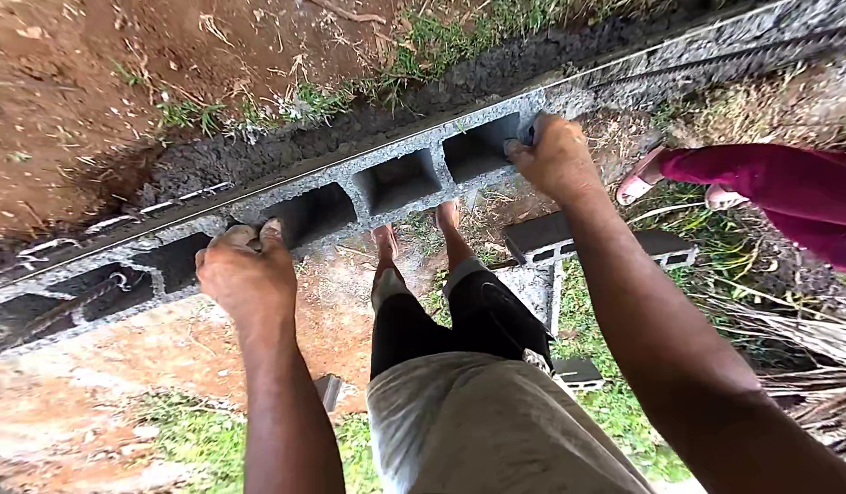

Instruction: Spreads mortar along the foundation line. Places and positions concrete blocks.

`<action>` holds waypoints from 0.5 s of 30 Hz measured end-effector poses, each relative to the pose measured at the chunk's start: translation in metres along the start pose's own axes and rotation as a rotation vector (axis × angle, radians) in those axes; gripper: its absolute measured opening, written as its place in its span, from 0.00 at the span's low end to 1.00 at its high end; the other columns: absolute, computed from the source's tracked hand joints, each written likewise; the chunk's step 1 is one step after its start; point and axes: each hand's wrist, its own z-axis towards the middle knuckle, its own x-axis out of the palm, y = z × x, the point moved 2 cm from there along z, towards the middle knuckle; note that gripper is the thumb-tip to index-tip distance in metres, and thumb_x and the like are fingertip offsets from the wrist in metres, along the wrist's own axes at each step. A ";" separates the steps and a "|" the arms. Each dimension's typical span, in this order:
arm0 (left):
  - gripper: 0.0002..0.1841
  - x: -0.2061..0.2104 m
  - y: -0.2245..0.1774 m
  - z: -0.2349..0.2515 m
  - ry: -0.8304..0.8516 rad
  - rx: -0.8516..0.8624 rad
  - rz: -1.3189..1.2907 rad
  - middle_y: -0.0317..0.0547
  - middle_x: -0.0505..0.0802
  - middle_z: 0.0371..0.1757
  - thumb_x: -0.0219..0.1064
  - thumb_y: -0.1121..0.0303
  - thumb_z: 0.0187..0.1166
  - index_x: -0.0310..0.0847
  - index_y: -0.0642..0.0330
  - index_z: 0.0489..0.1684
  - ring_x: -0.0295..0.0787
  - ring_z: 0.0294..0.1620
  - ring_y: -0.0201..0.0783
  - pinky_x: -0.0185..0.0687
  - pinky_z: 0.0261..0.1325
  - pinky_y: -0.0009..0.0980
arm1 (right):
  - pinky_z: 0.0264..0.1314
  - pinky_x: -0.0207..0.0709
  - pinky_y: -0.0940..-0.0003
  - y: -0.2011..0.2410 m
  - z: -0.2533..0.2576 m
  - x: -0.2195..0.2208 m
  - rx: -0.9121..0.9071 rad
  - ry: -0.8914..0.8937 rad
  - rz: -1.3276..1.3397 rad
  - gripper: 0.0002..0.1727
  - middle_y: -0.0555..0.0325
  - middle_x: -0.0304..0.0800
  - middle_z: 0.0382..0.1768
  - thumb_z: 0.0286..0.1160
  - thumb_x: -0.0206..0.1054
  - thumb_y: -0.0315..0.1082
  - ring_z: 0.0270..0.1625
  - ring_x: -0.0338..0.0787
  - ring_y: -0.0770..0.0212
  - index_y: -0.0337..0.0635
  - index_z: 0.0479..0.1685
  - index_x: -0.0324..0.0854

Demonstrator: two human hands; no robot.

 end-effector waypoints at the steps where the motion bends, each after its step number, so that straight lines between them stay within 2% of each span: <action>1: 0.23 0.000 0.002 0.000 -0.004 0.013 0.005 0.74 0.89 0.53 0.63 0.52 0.87 0.86 0.69 0.44 0.82 0.63 0.75 0.70 0.63 0.76 | 0.58 0.77 0.29 -0.001 -0.001 0.002 -0.005 -0.002 0.017 0.22 0.31 0.88 0.47 0.81 0.67 0.46 0.57 0.89 0.31 0.30 0.51 0.81; 3: 0.23 -0.001 0.004 0.001 -0.020 0.057 0.020 0.72 0.90 0.49 0.63 0.51 0.87 0.87 0.69 0.41 0.86 0.59 0.73 0.72 0.61 0.75 | 0.58 0.76 0.28 -0.004 -0.002 0.006 -0.017 -0.033 0.080 0.22 0.32 0.89 0.48 0.82 0.67 0.48 0.57 0.89 0.31 0.33 0.52 0.83; 6: 0.22 -0.003 0.005 0.006 -0.033 0.153 0.054 0.71 0.92 0.43 0.65 0.53 0.86 0.88 0.69 0.39 0.89 0.52 0.71 0.74 0.57 0.73 | 0.61 0.77 0.28 -0.013 -0.007 0.005 -0.048 -0.146 0.212 0.25 0.35 0.90 0.51 0.86 0.63 0.52 0.58 0.90 0.34 0.37 0.60 0.84; 9: 0.22 -0.005 0.018 0.007 -0.008 0.216 0.033 0.70 0.92 0.41 0.65 0.54 0.86 0.89 0.69 0.40 0.89 0.48 0.70 0.74 0.55 0.74 | 0.67 0.77 0.34 -0.017 -0.016 0.013 -0.106 -0.291 0.322 0.25 0.40 0.92 0.57 0.88 0.59 0.51 0.62 0.90 0.39 0.40 0.64 0.84; 12: 0.22 -0.007 0.024 0.013 0.007 0.274 0.035 0.70 0.92 0.43 0.64 0.53 0.87 0.90 0.67 0.43 0.89 0.50 0.70 0.74 0.57 0.74 | 0.68 0.77 0.36 -0.010 -0.019 0.018 -0.094 -0.383 0.381 0.22 0.41 0.91 0.57 0.89 0.59 0.47 0.63 0.90 0.41 0.40 0.64 0.84; 15: 0.21 -0.009 0.029 0.015 0.026 0.324 0.033 0.70 0.92 0.47 0.65 0.54 0.86 0.90 0.68 0.46 0.88 0.56 0.70 0.74 0.62 0.73 | 0.70 0.77 0.34 -0.006 -0.020 0.031 -0.044 -0.398 0.398 0.19 0.38 0.90 0.59 0.88 0.60 0.43 0.65 0.89 0.38 0.38 0.62 0.84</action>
